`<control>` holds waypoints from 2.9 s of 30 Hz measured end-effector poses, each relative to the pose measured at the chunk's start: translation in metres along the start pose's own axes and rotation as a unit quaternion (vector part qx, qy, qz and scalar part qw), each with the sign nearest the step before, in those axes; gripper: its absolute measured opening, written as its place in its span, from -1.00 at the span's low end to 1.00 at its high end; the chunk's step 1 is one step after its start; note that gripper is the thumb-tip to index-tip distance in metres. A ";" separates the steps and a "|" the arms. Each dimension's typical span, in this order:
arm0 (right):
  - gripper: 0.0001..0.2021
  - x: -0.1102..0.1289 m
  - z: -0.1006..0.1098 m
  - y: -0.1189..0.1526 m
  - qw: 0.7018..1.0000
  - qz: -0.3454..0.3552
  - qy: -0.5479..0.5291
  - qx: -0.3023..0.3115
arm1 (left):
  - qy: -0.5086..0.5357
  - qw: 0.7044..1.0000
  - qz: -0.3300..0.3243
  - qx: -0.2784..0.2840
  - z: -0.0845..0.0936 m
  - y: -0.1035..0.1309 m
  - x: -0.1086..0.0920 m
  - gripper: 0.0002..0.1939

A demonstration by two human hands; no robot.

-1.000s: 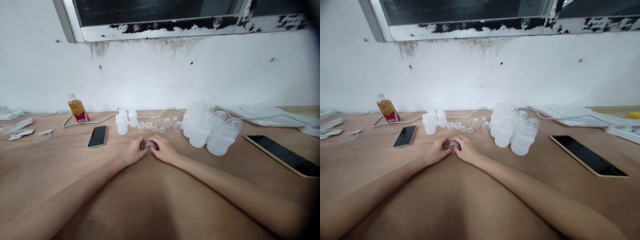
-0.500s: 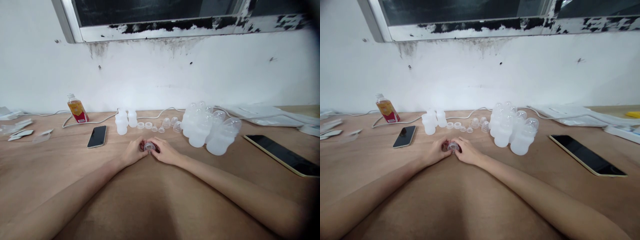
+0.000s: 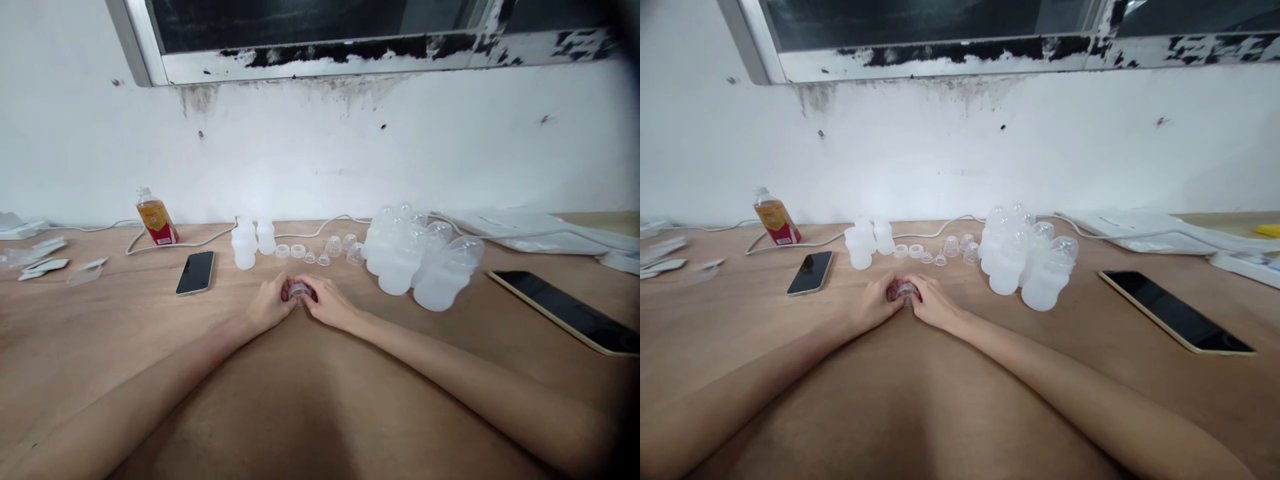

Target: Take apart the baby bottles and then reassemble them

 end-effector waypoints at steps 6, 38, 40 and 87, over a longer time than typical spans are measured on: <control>-0.72 0.001 0.002 0.004 0.999 0.040 0.005 -0.021 | 0.030 1.000 0.000 -0.003 0.004 0.002 -0.001 -0.91; -0.63 -0.037 0.000 -0.006 0.893 -0.216 -0.380 -0.105 | 0.084 0.996 0.035 -0.023 0.025 -0.012 0.023 -0.52; -0.63 -0.037 0.001 -0.006 0.892 -0.218 -0.382 -0.108 | 0.088 0.996 0.012 -0.002 0.020 -0.009 0.014 -0.51; -0.71 -0.030 0.011 -0.006 0.791 -0.144 -0.588 -0.090 | 0.221 0.970 0.092 -0.047 0.029 -0.004 0.016 -0.60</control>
Point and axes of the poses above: each hand's wrist, its own y-axis away from the middle knuckle, its own z-axis out of the back of the hand, x = y × z, the point moved 3 cm from there along -y, towards the middle knuckle, and after that the axes turned 2 degrees about -x, right-handed, at the moved point
